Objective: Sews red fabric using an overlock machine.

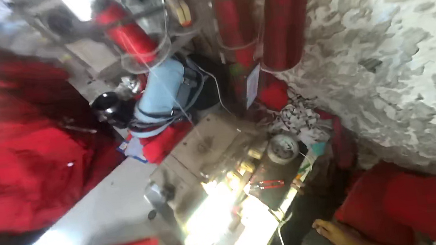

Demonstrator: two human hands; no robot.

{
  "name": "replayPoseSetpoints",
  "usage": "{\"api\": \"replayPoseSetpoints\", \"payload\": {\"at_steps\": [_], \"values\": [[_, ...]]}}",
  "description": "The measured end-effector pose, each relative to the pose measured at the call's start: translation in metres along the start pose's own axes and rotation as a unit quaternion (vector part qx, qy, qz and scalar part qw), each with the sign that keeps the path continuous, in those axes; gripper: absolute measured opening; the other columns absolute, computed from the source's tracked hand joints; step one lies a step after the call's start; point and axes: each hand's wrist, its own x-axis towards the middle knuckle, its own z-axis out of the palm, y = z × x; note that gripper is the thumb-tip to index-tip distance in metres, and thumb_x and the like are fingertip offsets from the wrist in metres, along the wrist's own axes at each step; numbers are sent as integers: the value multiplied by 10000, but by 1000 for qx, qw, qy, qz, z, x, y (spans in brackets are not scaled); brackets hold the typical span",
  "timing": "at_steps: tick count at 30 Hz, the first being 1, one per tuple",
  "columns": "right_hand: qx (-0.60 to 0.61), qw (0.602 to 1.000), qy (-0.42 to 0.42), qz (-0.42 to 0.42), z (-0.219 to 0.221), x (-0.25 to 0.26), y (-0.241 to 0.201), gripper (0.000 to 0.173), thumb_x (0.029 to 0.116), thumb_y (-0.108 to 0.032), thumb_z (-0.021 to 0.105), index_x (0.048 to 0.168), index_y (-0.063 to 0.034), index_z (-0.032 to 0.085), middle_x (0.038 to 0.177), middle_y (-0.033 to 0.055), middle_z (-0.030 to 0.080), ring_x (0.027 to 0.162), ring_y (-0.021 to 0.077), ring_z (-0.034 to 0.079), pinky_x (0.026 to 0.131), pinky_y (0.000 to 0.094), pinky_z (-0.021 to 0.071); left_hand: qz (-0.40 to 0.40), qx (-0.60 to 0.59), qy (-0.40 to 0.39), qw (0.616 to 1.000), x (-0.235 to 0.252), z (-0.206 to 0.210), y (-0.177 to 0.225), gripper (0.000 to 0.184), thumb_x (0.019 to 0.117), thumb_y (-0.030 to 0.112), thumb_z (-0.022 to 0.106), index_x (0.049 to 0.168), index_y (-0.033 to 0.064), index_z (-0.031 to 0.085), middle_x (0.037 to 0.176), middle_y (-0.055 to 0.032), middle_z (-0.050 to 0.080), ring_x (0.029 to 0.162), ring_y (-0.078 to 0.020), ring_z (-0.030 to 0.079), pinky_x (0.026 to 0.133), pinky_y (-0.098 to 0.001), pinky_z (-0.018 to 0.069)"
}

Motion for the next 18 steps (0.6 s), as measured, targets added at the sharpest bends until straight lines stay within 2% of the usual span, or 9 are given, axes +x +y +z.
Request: {"api": "replayPoseSetpoints", "payload": {"at_steps": [3,6,8,9,10,11,13,16,18], "values": [[-3,999,18,-30,-5,-3,5,378,1105,-225,435,1389,-35,597,1276,249,661,1211,403,628,1068,563,448,12,14,-5,1000,4,-3,1,271,1002,122,564,1106,-59,736,1127,-254,727,1126,-476,675,1065,-718,378],[-7,997,45,-56,-12,-9,10,376,1102,-214,436,1392,-45,605,1330,222,647,1249,385,613,1094,554,435,-50,-1,-95,994,27,-22,16,279,982,100,611,1138,-113,700,1160,-344,671,1166,-543,619,1095,-750,309],[18,994,82,-75,-18,-16,10,365,1099,-201,442,1368,-30,620,1307,218,659,1220,373,632,1082,544,450,-125,-7,-209,970,54,-42,34,258,1015,87,587,1167,-94,691,1243,-331,644,1274,-512,554,1164,-707,234],[36,991,95,-81,-19,-19,12,361,1096,-196,450,1362,-22,621,1290,222,663,1187,368,647,1059,540,470,-149,-2,-254,956,62,-46,39,246,1028,87,573,1173,-72,692,1261,-301,646,1293,-476,549,1182,-680,219],[52,989,104,-88,-17,-23,15,355,1092,-188,456,1355,-12,618,1266,229,667,1137,366,666,1019,540,501,-151,-1,-266,952,63,-46,40,218,1021,79,591,1149,-52,708,1234,-274,666,1259,-458,575,1177,-679,229],[65,987,110,-97,-15,-27,17,348,1090,-171,462,1348,7,613,1254,245,665,1112,375,673,994,546,513,-139,-8,-245,960,59,-43,38,189,1004,61,618,1120,-41,726,1193,-264,686,1207,-460,610,1154,-704,258],[77,981,125,-128,-10,-32,22,331,1079,-118,471,1321,55,617,1244,278,664,1103,401,680,987,551,523,-126,-26,-215,968,55,-43,40,178,994,39,618,1105,-36,735,1185,-262,689,1190,-471,618,1121,-739,272],[72,976,138,-150,-4,-35,30,315,1069,-83,475,1278,98,626,1200,300,673,1076,415,684,982,553,518,-119,-31,-189,974,51,-42,46,179,991,35,620,1098,-44,740,1175,-264,694,1204,-474,615,1134,-768,204],[58,977,134,-157,-3,-39,32,312,1067,-75,478,1270,110,627,1185,306,678,1072,421,685,991,556,510,-105,-33,-149,983,40,-35,44,164,982,34,626,1073,-42,740,1136,-246,709,1169,-455,640,1135,-768,203]]}}
